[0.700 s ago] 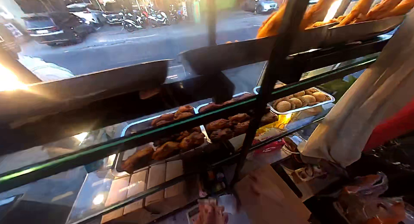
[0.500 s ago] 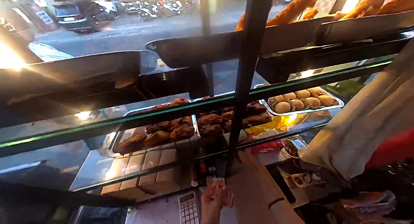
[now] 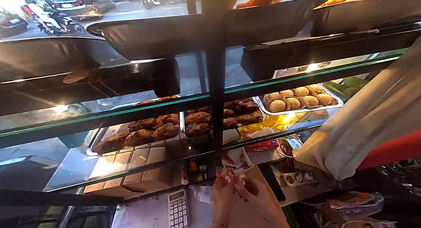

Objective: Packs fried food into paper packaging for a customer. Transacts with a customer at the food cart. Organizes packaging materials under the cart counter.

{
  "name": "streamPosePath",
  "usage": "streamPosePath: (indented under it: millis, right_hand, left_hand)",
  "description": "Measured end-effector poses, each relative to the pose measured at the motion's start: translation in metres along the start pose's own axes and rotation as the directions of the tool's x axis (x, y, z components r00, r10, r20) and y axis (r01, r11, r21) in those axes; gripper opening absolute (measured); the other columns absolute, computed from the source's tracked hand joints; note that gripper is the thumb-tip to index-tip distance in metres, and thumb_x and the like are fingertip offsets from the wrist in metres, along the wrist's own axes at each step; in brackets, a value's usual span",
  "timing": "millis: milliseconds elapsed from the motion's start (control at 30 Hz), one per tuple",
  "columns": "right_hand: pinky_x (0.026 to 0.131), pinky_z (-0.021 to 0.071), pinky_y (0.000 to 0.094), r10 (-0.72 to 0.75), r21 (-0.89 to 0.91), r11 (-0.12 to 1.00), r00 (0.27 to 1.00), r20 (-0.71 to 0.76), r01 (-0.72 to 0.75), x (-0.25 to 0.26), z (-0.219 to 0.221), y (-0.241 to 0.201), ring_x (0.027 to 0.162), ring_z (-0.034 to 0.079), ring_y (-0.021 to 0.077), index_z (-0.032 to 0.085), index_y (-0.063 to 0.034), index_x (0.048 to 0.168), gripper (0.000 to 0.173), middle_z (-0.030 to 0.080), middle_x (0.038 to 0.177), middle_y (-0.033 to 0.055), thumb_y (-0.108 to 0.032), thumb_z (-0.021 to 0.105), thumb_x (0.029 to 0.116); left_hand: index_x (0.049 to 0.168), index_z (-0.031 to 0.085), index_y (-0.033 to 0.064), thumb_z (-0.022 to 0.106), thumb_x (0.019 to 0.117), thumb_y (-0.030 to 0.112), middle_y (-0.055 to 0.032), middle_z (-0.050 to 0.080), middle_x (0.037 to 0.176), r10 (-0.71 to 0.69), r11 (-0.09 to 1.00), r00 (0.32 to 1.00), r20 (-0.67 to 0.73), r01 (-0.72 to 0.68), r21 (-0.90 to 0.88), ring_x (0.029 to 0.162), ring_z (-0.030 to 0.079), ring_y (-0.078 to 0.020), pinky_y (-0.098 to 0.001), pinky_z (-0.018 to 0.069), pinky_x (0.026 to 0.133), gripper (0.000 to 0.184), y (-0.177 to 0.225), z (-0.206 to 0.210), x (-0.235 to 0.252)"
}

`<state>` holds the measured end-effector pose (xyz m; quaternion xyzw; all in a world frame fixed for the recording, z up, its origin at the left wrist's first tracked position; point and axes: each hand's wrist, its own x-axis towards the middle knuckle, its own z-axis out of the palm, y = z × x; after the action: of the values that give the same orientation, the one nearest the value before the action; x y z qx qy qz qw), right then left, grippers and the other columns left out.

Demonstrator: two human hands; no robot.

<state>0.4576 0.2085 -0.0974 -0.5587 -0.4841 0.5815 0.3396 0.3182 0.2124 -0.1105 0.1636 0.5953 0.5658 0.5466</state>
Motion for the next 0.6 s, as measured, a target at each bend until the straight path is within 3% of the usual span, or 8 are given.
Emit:
streamPosePath:
  millis: [67, 133, 200, 267, 300, 400, 533, 600]
  right_hand:
    - [0.074, 0.0622, 0.0311, -0.190, -0.121, 0.977, 0.971, -0.146, 0.173, 0.007, -0.003, 0.001, 0.080, 0.073, 0.0122, 0.074, -0.0044, 0.101, 0.023, 0.075, 0.087, 0.0034, -0.022, 0.079, 0.0869]
    - [0.078, 0.0626, 0.0329, -0.273, -0.120, 0.960, 0.935, -0.225, 0.251, 0.019, -0.017, 0.001, 0.085, 0.073, 0.0137, 0.074, -0.0039, 0.103, 0.019, 0.075, 0.093, 0.0047, -0.018, 0.074, 0.0908]
    - [0.075, 0.0642, 0.0342, -0.223, 0.143, 0.954, 0.942, -0.252, 0.265, 0.026, -0.030, -0.008, 0.085, 0.073, 0.0178, 0.071, 0.0012, 0.109, 0.017, 0.074, 0.096, 0.0101, -0.010, 0.067, 0.0963]
    - [0.074, 0.0634, 0.0337, -0.048, 0.451, 0.887, 0.992, -0.114, 0.095, 0.025, -0.038, -0.028, 0.084, 0.073, 0.0177, 0.069, -0.0007, 0.109, 0.015, 0.074, 0.100, 0.0107, -0.009, 0.062, 0.0990]
    - [0.077, 0.0633, 0.0353, -0.016, 0.478, 0.878, 1.000, -0.020, 0.023, 0.025, -0.039, -0.032, 0.087, 0.073, 0.0184, 0.069, -0.0014, 0.107, 0.014, 0.074, 0.101, 0.0105, -0.010, 0.064, 0.0976]
    - [0.087, 0.0616, 0.0357, -0.083, 0.162, 0.985, 0.989, 0.123, 0.062, 0.037, -0.027, -0.026, 0.094, 0.072, 0.0168, 0.071, -0.0029, 0.106, 0.026, 0.075, 0.099, 0.0068, -0.024, 0.075, 0.0896]
    - [0.076, 0.0607, 0.0340, -0.184, -0.018, 0.983, 0.983, -0.009, 0.184, 0.074, -0.014, -0.028, 0.081, 0.071, 0.0155, 0.068, -0.0025, 0.105, 0.027, 0.073, 0.088, 0.0060, -0.022, 0.076, 0.0894]
    - [0.082, 0.0612, 0.0380, -0.184, -0.330, 0.933, 0.978, -0.099, 0.142, 0.095, -0.011, -0.037, 0.085, 0.073, 0.0194, 0.067, -0.0002, 0.114, 0.034, 0.074, 0.092, 0.0092, -0.023, 0.077, 0.0905]
  left_hand:
    - [0.107, 0.063, -0.0081, 0.088, 0.0779, 0.009, -0.0142, 0.071, 0.083, 0.030, 0.999, 1.000, 0.001, -0.030, 0.031, 0.071, 0.070, -0.0179, -0.0334, 0.0610, 0.066, 0.042, -0.002, 0.006, -0.003]
    - [0.102, 0.062, -0.0075, 0.088, 0.0787, 0.011, -0.0114, 0.068, 0.075, 0.046, 0.997, 0.999, -0.017, -0.045, 0.056, 0.064, 0.067, -0.0157, -0.0308, 0.0587, 0.060, 0.039, 0.000, 0.003, -0.003]
    - [0.098, 0.060, -0.0064, 0.080, 0.0874, 0.012, -0.0098, 0.066, 0.069, 0.061, 0.998, 0.998, -0.009, -0.061, 0.014, 0.059, 0.065, -0.0155, -0.0297, 0.0577, 0.057, 0.029, 0.001, -0.004, -0.001]
    - [0.118, 0.056, -0.0075, 0.059, 0.1024, 0.019, -0.0104, 0.069, 0.080, 0.055, 0.998, 0.996, 0.064, -0.054, -0.020, 0.069, 0.069, -0.0165, -0.0322, 0.0603, 0.068, 0.031, 0.003, -0.011, 0.001]
    - [0.130, 0.051, -0.0073, 0.049, 0.1072, 0.023, -0.0120, 0.070, 0.088, 0.047, 0.998, 0.993, 0.109, -0.044, -0.034, 0.077, 0.071, -0.0180, -0.0349, 0.0616, 0.074, 0.038, 0.004, -0.011, 0.002]
    - [0.143, 0.043, -0.0074, 0.035, 0.1100, 0.019, -0.0167, 0.069, 0.112, 0.106, 0.994, 0.960, 0.259, -0.102, -0.028, 0.095, 0.071, -0.0198, -0.0389, 0.0609, 0.086, 0.043, 0.000, -0.004, 0.002]
    - [0.144, 0.040, -0.0101, 0.042, 0.1073, 0.012, -0.0164, 0.071, 0.113, 0.144, 0.979, 0.932, 0.334, -0.184, 0.091, 0.092, 0.074, -0.0189, -0.0373, 0.0645, 0.083, 0.043, 0.004, 0.011, -0.005]
    - [0.139, 0.045, -0.0070, 0.046, 0.1090, 0.020, -0.0161, 0.074, 0.103, 0.049, 0.978, 0.941, 0.335, -0.114, 0.176, 0.083, 0.076, -0.0231, -0.0402, 0.0662, 0.076, 0.041, 0.003, 0.012, -0.009]
